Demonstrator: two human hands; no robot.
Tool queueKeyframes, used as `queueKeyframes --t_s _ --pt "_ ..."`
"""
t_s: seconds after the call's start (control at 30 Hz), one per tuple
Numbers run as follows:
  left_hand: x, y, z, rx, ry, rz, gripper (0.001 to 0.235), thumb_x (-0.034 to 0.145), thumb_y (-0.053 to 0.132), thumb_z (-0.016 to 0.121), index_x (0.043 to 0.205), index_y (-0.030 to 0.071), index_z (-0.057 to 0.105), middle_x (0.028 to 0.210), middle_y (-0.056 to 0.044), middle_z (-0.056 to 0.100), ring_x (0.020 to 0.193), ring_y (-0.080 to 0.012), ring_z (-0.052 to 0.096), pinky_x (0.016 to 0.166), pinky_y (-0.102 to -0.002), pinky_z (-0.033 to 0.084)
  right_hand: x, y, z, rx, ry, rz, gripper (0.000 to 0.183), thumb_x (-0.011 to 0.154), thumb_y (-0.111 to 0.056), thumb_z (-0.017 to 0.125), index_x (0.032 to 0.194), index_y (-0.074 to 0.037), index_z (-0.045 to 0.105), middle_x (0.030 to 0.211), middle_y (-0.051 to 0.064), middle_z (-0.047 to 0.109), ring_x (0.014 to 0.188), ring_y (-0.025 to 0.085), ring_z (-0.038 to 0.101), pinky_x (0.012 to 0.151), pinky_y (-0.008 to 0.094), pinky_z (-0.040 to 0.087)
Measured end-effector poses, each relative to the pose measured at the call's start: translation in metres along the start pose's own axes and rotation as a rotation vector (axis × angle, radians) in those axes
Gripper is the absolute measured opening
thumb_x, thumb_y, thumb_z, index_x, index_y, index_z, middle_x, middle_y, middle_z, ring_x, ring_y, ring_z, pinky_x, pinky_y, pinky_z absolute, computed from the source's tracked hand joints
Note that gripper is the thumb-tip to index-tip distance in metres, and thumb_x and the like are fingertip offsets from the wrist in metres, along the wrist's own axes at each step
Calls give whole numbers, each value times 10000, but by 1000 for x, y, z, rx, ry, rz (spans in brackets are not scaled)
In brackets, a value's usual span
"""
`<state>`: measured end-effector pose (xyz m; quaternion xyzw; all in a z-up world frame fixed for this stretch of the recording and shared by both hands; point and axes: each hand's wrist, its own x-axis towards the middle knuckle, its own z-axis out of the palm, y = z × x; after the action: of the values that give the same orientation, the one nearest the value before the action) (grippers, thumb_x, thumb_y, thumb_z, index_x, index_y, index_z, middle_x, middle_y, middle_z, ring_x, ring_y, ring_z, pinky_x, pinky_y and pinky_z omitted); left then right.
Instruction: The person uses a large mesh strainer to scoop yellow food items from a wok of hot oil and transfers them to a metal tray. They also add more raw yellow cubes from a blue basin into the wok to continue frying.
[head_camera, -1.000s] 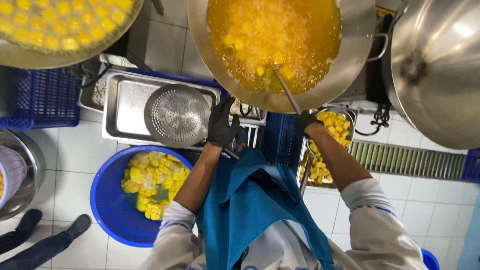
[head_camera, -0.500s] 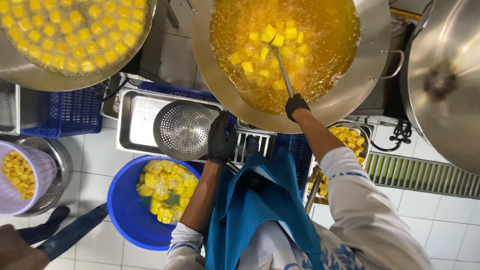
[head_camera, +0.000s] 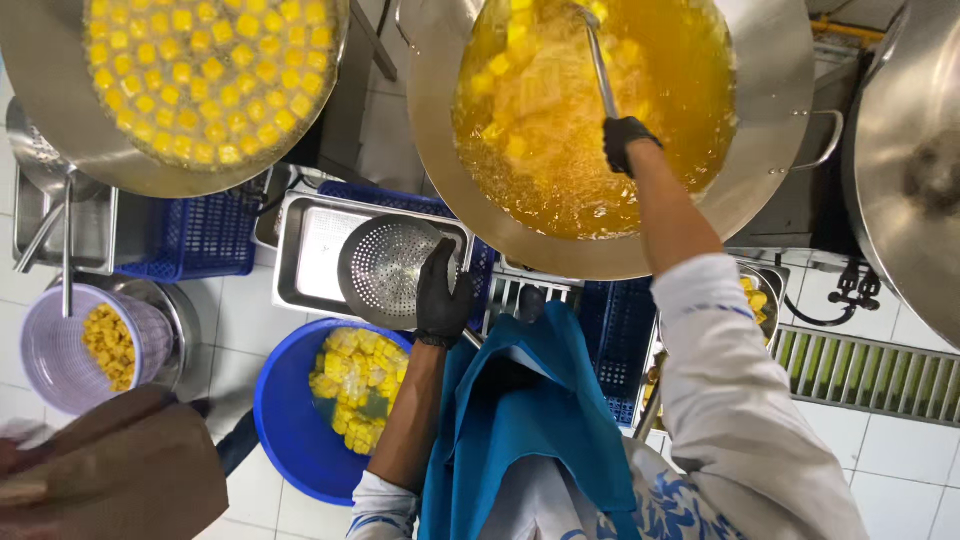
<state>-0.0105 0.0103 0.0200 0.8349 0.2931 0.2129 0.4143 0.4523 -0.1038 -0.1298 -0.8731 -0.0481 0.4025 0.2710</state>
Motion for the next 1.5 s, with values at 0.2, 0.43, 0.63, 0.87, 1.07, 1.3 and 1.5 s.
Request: queueKeyframes --t_s 0.2,0.43,0.63,0.87,1.07,1.3,1.5 --pt "12 -3 8 -79 28 69 551 922 135 639 1444 11 514 1448 -228 559 1349 -403 531 1156 -469 427 -145 50 -100 -10 66 -61 457 1060 -428 475 985 -9 642 633 125 540 484 248 501 472 429 382" --pt "27 -2 30 -122 -1 112 564 929 129 700 1455 42 515 1456 -218 567 1348 -400 537 1131 -470 426 -292 133 -137 -306 169 77 568 1056 -513 417 1127 -17 686 816 207 699 704 351 679 663 483 535" --pt "29 -6 57 -208 -44 138 556 913 85 658 1449 34 521 1464 -228 554 1364 -397 535 1148 -454 438 -325 207 -152 -639 147 59 609 1018 -564 423 1204 -48 687 1079 252 732 1044 447 687 941 510 525" --pt "22 -1 76 -251 -84 147 546 927 68 669 1453 28 526 1467 -225 556 1381 -390 529 1174 -453 426 -312 223 -153 -919 36 118 586 1037 -529 390 1291 -51 615 1257 266 684 1167 450 658 1017 517 511" --pt "13 8 73 -273 -95 67 569 912 96 656 1454 18 504 1476 -232 537 1396 -393 503 1179 -452 402 -247 218 -145 -1101 -48 7 500 1012 -448 397 1308 -86 573 1264 271 652 1100 469 681 968 556 530" --pt "12 28 44 -149 -86 -61 540 944 110 622 1464 20 510 1486 -226 554 1404 -386 512 1187 -457 402 -151 197 -140 -990 15 -154 506 1056 -485 412 1262 -49 568 1025 317 724 960 518 703 912 593 540" --pt "4 31 36 -112 -78 -103 587 910 122 644 1465 6 494 1464 -248 547 1373 -402 518 1161 -462 413 -86 140 -134 -989 -73 -122 509 1047 -483 393 1330 -76 507 1063 310 708 985 512 685 900 603 520"
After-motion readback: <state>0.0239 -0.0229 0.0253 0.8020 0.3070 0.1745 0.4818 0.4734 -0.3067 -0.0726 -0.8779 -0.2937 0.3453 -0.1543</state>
